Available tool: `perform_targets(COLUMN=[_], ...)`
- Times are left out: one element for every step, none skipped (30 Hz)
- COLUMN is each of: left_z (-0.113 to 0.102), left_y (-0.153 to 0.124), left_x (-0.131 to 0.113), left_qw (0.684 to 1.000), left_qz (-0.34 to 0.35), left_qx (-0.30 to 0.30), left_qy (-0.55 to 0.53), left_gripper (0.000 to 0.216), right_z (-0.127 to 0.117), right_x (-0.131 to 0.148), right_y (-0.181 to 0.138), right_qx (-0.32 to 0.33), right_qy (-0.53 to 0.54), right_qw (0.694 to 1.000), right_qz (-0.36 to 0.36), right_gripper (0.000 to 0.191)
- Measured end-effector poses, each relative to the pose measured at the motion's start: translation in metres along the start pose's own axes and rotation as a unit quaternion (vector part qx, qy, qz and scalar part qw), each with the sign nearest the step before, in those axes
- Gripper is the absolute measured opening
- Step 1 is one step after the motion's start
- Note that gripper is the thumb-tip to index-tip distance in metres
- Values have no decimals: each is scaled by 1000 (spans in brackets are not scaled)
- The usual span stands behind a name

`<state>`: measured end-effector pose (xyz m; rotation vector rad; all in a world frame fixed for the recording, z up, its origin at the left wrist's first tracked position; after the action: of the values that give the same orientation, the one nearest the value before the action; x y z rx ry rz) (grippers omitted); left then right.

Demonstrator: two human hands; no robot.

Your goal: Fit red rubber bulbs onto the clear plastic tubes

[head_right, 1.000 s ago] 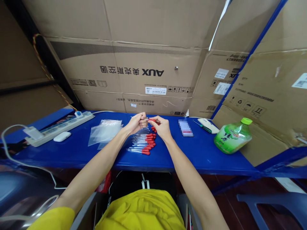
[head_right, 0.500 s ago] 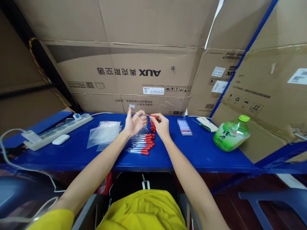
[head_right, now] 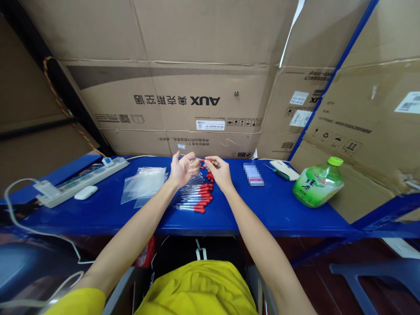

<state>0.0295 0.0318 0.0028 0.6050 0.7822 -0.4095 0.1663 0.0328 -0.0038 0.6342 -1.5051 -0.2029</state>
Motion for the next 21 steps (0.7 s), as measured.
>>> perform_targets(left_z=[-1,-1,-2,-2,-3,-2,-1,0,1,2,3,3,3,3,3,3,3,3,3,3,3], left_y=[0,0,1,0,0,0,0,0,-1,-1,-2,-2,-2,-2,-2,-2,-2,-2,-2,-2,-2], left_x=[0,0,0,0,0,0,0,0,0,0,0,0,1,1,1,0,0,0,1,1,2], left_qw=[1000,1000,1000,1000,1000,1000,1000,1000,999,999,999,999,999,999,999,999,999,999,999,999,999], left_qz=[-2,-5,-7,-9,-9,-8,-6,-5,-4,-5,-6,-8,-10,-12,-14,-14,-15,-16,-17,-18,-19], left_qx=[4,5,4,0,-4,-8,-9,-8,-7,-5,-5,-4,-3,-2,0,4,8,14,20,23,24], left_qy=[2,3,4,3,-1,-8,-16,-25,-33,-39,-43,-45,-45,-45,-44,-44,-44,-44,-44,-43,-43], left_gripper=[54,52,51,51,50,49,48,47,46,45,45,45,45,45,45,45,44,44,44,44,44], right_z=[-1,-1,-1,-2,-2,-2,-3,-4,-5,-5,-6,-6,-6,-6,-6,-6,-5,-5,-5,-4,-4], right_x=[0,-1,-1,-2,-4,-5,-6,-6,-7,-7,-7,-7,-7,-7,-7,-7,-7,-7,-7,-7,-7], right_y=[0,0,0,0,0,1,1,1,1,1,1,1,1,1,1,1,1,1,1,1,0], right_qx=[-4,-5,-3,-1,2,4,5,4,3,3,3,4,5,7,9,10,12,13,14,15,14], right_qy=[5,8,9,10,11,15,19,25,30,34,38,41,44,49,53,58,62,66,67,67,65], right_qw=[1000,1000,1000,1000,1000,1000,1000,1000,1000,999,999,999,999,999,998,998,998,998,998,998,998], right_qz=[-1,0,2,4,7,8,9,8,7,7,7,9,10,12,13,13,13,12,12,12,12], right_gripper=[39,39,38,37,37,38,38,39,39,40,40,41,41,40,40,40,39,39,39,39,39])
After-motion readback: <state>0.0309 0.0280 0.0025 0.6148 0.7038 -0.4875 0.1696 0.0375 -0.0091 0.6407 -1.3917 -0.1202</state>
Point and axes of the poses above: each hand's wrist, its own y-axis towards the middle knuckle, its own z-axis out of the palm, x = y × z, the point moved 7 cm from there along y, towards the middle knuckle, and after that the axes turned 13 degrees about x, right-handed, at the moved point
